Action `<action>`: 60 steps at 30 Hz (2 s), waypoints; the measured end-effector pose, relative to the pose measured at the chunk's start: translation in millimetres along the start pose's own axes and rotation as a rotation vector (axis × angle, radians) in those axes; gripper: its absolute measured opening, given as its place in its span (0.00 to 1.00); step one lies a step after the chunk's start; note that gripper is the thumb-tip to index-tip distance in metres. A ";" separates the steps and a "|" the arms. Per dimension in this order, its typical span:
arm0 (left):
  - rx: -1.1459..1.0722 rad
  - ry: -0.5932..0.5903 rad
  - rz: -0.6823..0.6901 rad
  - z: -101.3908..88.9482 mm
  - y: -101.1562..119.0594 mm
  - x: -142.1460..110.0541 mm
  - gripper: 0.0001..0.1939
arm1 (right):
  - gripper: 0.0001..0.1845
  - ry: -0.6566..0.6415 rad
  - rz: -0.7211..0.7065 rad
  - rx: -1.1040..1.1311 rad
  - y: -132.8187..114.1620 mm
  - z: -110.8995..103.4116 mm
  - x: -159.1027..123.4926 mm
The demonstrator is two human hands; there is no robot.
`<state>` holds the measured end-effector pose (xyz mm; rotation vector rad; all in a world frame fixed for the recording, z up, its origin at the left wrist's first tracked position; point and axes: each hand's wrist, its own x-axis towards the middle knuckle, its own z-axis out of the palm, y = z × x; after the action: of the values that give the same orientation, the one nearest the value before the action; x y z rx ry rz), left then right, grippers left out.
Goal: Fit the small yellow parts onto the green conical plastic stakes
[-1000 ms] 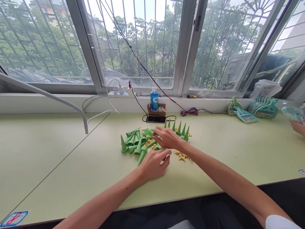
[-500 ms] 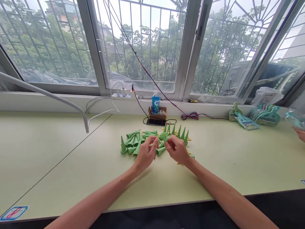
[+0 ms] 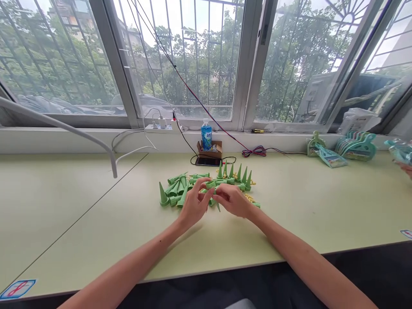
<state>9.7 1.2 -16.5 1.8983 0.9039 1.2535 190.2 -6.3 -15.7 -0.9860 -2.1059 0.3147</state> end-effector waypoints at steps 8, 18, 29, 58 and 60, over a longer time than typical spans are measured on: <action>0.013 0.041 0.005 0.8 3.8 0.4 0.12 | 0.24 0.052 0.030 -0.073 11.6 -21.6 2.2; 0.133 0.031 0.078 1.6 1.4 -2.1 0.11 | 0.14 -0.154 0.096 -0.287 12.8 -47.5 -3.3; 0.188 0.015 0.163 2.5 2.4 -2.4 0.09 | 0.30 0.006 0.347 -0.411 7.9 -33.8 -74.9; 0.224 0.041 0.229 3.9 -1.5 -3.2 0.08 | 0.25 0.188 0.362 -0.125 -2.7 27.2 -52.4; 0.223 0.056 0.238 3.7 -1.9 -3.3 0.08 | 0.25 0.198 0.364 -0.127 -3.5 30.2 -49.2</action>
<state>11.9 -1.2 -20.8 2.2086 0.8979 1.3986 185.7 -42.0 -61.0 -1.4192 -1.7810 0.2522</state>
